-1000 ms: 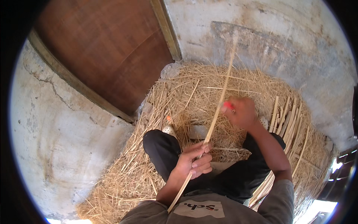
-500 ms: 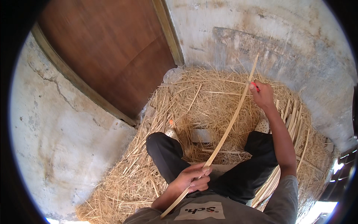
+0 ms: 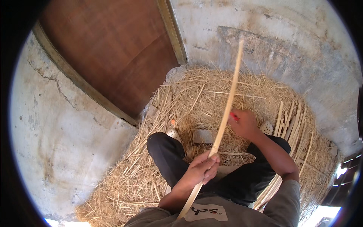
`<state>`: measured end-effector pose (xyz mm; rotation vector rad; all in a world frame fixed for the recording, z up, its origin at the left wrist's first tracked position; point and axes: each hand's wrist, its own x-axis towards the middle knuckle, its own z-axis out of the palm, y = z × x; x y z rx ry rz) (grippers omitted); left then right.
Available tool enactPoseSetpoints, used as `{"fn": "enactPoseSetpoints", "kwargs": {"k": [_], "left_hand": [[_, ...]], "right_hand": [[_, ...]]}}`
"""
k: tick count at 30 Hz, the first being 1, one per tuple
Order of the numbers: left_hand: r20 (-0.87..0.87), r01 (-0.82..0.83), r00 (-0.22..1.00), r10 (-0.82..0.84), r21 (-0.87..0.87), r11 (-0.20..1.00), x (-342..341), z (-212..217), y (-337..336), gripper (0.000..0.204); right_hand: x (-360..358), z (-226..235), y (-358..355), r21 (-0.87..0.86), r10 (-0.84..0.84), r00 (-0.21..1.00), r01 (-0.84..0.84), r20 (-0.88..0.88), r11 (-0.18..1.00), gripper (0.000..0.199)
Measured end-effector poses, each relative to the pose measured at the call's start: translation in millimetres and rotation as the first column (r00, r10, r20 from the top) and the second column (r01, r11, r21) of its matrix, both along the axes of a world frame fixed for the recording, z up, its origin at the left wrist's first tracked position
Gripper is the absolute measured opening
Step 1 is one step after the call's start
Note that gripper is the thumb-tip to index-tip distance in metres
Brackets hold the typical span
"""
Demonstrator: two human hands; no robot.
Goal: The person sits on a bed of straw and uses a red utility knife to shave the surface of a long bamboo stick. They rotate the stick and scrape along its length to remove the outer layer, then switch to a machete to split the stick lengthwise.
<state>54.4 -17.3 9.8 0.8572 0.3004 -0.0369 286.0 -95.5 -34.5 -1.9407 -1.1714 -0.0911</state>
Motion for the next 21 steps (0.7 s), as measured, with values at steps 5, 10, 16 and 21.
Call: {"fn": "enactPoseSetpoints", "kwargs": {"k": [5, 10, 16, 21], "left_hand": [[0.019, -0.074, 0.997, 0.072, 0.091, 0.993, 6.5, -9.5, 11.0, 0.021], [-0.013, -0.051, 0.999, 0.052, 0.113, 0.992, 6.6, -7.2, 6.1, 0.020], [0.005, -0.057, 0.998, 0.057, 0.019, 0.998, 5.5, 3.7, 8.0, 0.019], [-0.041, -0.093, 0.995, 0.094, 0.024, 0.995, 8.2, 5.1, 6.0, 0.018]], "right_hand": [[-9.9, 16.8, -17.3, -0.007, 0.220, 0.940, -0.226, 0.262, 0.974, 0.049], [-24.1, 5.0, -9.0, -0.010, 0.239, 0.881, -0.258, 0.409, 0.966, 0.050], [-23.7, 11.1, -3.9, -0.009, 0.237, 0.881, -0.256, 0.409, 0.967, 0.052], [-8.1, 6.2, 5.7, 0.031, 0.182, 0.895, -0.213, 0.408, 0.977, 0.054]]}}
